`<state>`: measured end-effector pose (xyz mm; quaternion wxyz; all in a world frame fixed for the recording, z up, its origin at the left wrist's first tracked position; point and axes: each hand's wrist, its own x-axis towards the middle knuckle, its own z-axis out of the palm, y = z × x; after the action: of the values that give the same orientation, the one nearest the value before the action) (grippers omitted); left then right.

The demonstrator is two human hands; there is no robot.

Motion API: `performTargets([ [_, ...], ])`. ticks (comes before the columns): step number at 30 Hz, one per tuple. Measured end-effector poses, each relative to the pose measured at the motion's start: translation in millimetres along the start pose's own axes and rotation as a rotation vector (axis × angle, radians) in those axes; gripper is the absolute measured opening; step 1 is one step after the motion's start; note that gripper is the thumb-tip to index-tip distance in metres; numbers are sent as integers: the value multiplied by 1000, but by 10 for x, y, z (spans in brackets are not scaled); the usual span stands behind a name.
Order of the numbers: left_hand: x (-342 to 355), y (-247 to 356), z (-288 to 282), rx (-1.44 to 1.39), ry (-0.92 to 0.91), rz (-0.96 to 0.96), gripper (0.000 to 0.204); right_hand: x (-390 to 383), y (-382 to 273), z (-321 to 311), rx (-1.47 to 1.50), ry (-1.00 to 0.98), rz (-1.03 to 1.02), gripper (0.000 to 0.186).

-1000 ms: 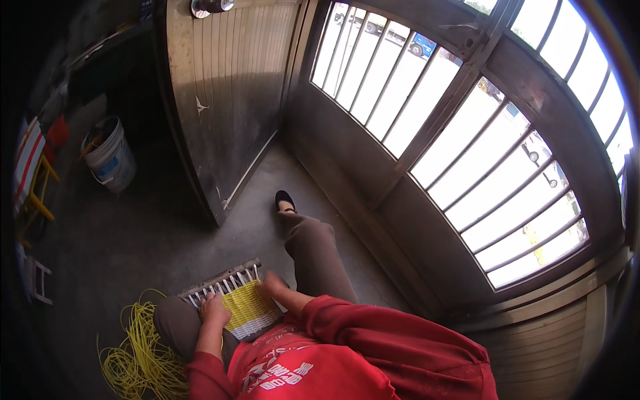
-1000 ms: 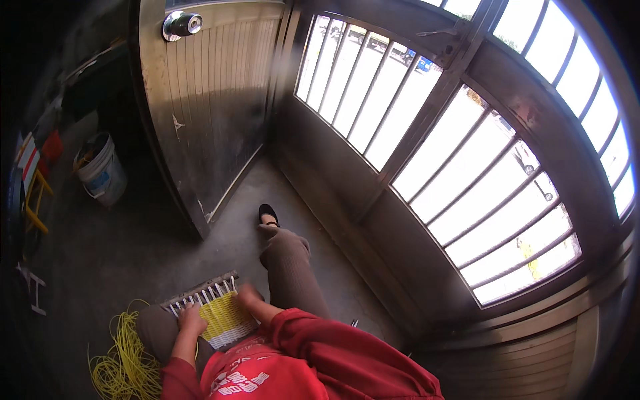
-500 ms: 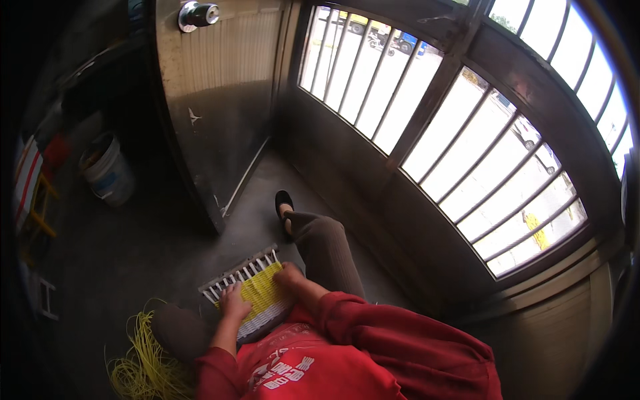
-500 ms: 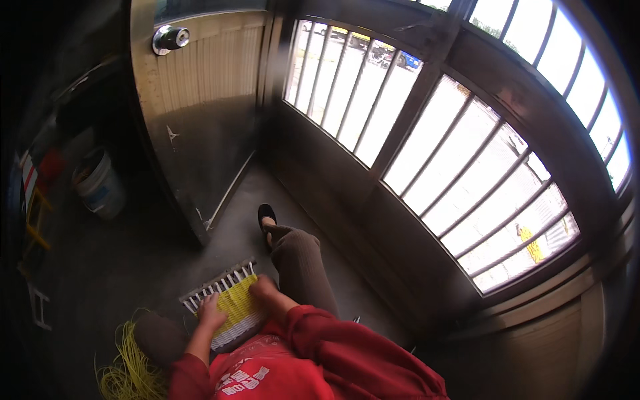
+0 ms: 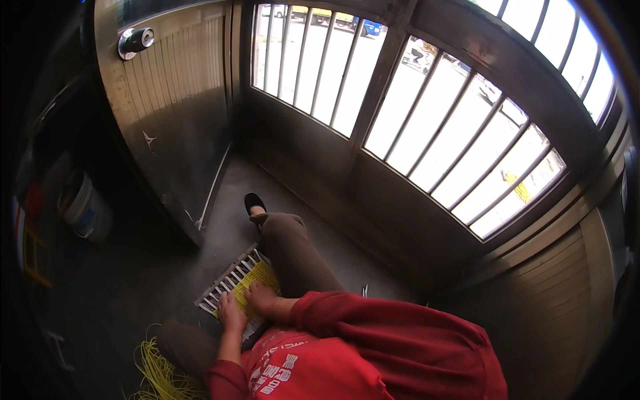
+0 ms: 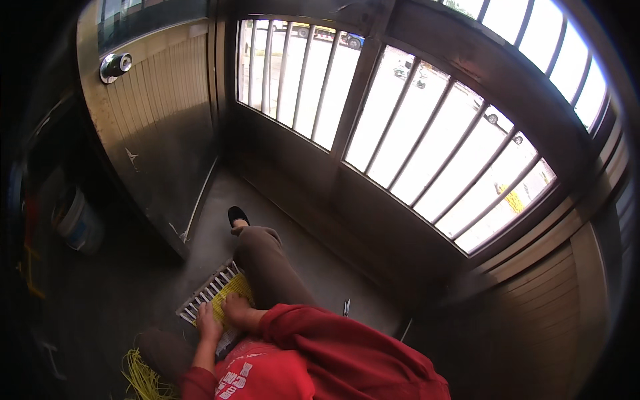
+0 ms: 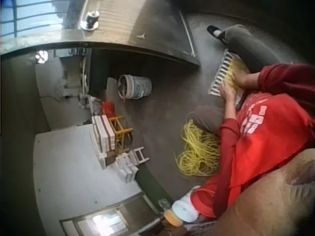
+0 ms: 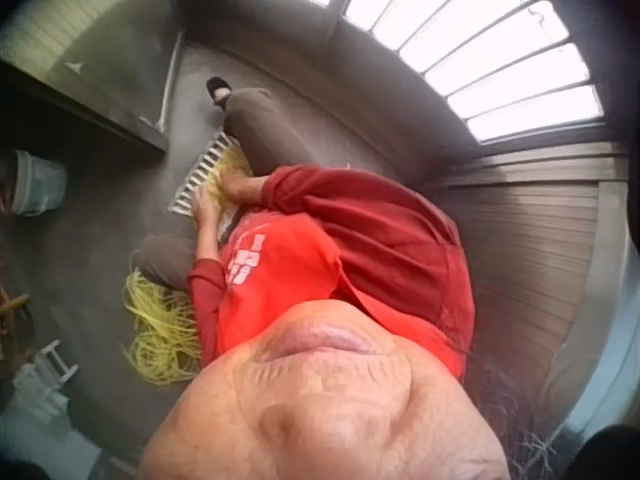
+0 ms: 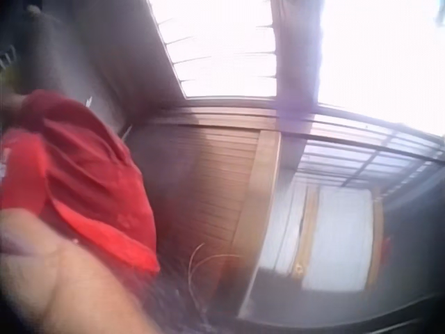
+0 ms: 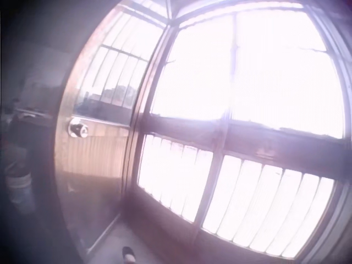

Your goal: The person sits on the floor and weaves a yellow basket using a plastic loom and yellow plastic strands. They repeatedly loop the strands through the loom pegs and pull them tight to form the basket walls.

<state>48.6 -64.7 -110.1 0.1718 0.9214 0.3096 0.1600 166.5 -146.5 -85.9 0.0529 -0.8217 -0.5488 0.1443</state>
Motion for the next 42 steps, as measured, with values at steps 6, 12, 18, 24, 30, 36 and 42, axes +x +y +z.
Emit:
performTargets([
  [6, -26, 160, -212, 107, -80, -153, 29, 152, 90, 271, -176, -179, -148, 23],
  [12, -205, -103, -592, -132, -299, -401, 24, 243, -39, 112, -118, -89, -96, 32],
  [18, -536, -3, -1397, -960, -525, -766, 12, 91, 296, 74, -197, 35, -186, 27],
  [24, -901, 144, -2642, -495, -592, -623, 21, 93, 258, -163, 157, 92, -76, 23],
  [30, -629, -48, -3499, -41, -496, -399, 18, 315, 78, -463, 528, 346, -300, 24],
  [36, -336, -532, -4119, 114, -218, -523, 22, 471, -486, -297, 518, 13, -722, 20],
  [42, 74, -1684, -4711, 579, 272, -117, 37, 600, -160, 60, 666, 67, -437, 14],
])
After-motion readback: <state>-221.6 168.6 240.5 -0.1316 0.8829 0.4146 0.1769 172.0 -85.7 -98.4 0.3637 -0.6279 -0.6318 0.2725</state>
